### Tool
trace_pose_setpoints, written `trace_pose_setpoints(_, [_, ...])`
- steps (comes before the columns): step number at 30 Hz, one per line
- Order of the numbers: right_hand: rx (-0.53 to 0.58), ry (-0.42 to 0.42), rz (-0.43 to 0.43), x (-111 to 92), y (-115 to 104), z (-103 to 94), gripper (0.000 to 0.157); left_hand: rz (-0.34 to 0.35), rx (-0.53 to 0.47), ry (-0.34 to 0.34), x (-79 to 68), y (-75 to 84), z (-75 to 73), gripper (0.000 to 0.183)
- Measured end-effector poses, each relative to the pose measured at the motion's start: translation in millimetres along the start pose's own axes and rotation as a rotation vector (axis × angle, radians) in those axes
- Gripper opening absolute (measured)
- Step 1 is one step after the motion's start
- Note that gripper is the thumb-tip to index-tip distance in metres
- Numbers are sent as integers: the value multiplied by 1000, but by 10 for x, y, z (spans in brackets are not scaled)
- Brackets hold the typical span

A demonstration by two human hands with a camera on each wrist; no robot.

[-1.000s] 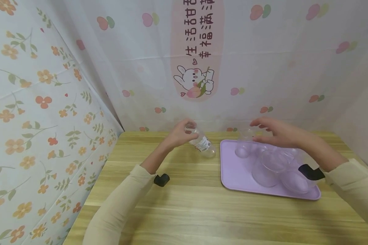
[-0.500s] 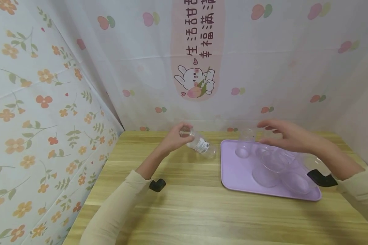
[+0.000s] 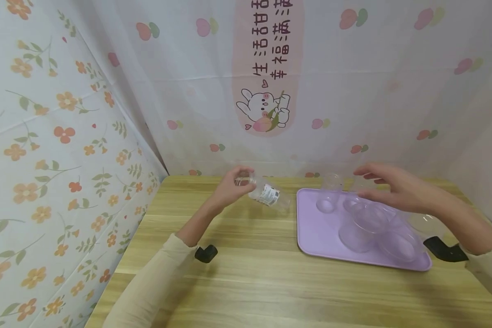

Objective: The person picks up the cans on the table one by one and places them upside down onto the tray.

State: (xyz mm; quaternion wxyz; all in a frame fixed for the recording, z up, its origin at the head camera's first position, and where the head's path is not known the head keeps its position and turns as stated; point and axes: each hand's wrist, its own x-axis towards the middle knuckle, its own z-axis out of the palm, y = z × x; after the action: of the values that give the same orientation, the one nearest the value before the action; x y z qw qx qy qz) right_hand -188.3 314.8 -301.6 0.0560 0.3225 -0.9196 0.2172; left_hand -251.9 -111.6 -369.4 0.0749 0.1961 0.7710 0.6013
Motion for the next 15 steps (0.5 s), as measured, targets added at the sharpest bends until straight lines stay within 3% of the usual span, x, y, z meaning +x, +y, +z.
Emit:
trace_pose_setpoints(5, [-19, 11, 30, -83, -29, -11, 52, 27, -39, -1, -58, 1, -29, 46])
trace_pose_setpoints(15, [-32, 46, -18, -253, -6, 10, 56, 86, -95, 42, -203, 7, -142, 43])
